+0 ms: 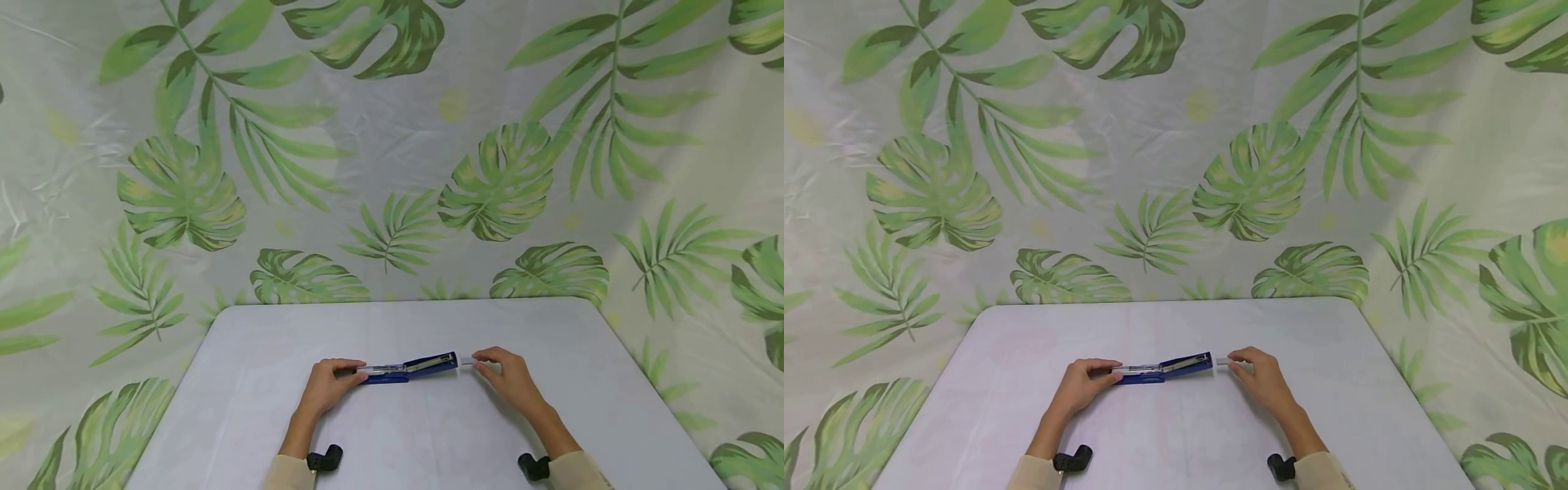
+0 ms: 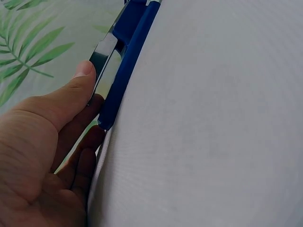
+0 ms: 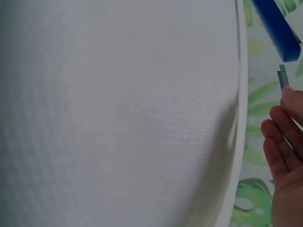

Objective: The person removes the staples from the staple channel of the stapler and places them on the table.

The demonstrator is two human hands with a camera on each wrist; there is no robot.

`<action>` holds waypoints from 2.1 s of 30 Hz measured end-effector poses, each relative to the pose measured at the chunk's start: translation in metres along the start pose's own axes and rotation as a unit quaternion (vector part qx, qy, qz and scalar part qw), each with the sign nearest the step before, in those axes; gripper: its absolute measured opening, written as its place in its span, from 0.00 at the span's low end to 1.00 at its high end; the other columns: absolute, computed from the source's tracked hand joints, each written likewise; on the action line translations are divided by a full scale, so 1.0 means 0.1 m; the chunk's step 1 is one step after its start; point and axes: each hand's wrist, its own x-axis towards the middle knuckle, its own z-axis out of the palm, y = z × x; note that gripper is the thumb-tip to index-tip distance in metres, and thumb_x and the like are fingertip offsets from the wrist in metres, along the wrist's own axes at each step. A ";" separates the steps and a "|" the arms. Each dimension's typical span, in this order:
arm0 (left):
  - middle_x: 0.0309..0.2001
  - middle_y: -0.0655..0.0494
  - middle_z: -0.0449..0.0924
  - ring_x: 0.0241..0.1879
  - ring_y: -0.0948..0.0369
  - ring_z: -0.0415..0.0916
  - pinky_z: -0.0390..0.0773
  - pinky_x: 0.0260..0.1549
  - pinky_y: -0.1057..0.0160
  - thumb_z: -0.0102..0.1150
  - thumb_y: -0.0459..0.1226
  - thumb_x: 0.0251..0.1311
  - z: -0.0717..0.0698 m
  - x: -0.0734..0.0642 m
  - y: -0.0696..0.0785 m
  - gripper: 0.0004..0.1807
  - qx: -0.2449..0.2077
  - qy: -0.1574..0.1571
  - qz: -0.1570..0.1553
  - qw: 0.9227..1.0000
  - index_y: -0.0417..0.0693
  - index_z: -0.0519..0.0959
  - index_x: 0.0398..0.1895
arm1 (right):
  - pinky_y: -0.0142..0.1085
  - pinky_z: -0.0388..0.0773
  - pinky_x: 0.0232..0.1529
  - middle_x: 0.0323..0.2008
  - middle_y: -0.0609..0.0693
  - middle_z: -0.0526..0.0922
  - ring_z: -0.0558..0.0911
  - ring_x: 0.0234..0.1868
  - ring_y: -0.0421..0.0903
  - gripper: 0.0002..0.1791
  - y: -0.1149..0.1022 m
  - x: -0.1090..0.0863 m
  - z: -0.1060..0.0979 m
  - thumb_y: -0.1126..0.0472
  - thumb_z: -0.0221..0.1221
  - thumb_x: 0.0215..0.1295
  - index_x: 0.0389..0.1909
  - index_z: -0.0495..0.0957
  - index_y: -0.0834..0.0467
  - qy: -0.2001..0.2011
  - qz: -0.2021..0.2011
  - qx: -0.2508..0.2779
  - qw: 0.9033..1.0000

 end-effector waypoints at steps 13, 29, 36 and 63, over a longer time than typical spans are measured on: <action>0.48 0.65 0.90 0.58 0.55 0.83 0.78 0.63 0.46 0.75 0.52 0.57 0.01 0.00 -0.02 0.11 0.001 0.000 0.002 1.000 0.68 0.91 0.43 | 0.50 0.84 0.55 0.43 0.46 0.90 0.87 0.50 0.51 0.09 0.12 -0.06 0.01 0.61 0.69 0.66 0.46 0.88 0.53 -0.027 0.037 0.005 0.999; 0.48 0.64 0.90 0.58 0.55 0.83 0.78 0.63 0.46 0.76 0.50 0.56 -0.01 0.02 0.01 0.13 -0.001 -0.001 0.008 1.000 0.64 0.91 0.44 | 0.50 0.83 0.53 0.43 0.45 0.88 0.86 0.48 0.50 0.08 0.20 -0.02 0.01 0.62 0.70 0.64 0.43 0.89 0.54 -0.051 -0.011 -0.031 0.998; 0.47 0.65 0.90 0.57 0.56 0.84 0.79 0.62 0.47 0.76 0.51 0.57 -0.02 0.03 0.01 0.12 -0.003 0.000 0.006 1.000 0.64 0.91 0.44 | 0.52 0.82 0.55 0.43 0.47 0.86 0.84 0.50 0.50 0.06 0.16 0.00 0.00 0.62 0.70 0.65 0.42 0.89 0.54 -0.085 0.005 -0.059 0.995; 0.49 0.63 0.89 0.59 0.54 0.83 0.77 0.64 0.46 0.75 0.52 0.57 -0.01 0.01 0.00 0.12 -0.011 -0.010 -0.005 1.000 0.67 0.91 0.44 | 0.54 0.81 0.56 0.46 0.50 0.86 0.84 0.52 0.54 0.08 0.07 -0.03 -0.03 0.61 0.70 0.65 0.43 0.88 0.56 -0.095 0.025 -0.073 0.992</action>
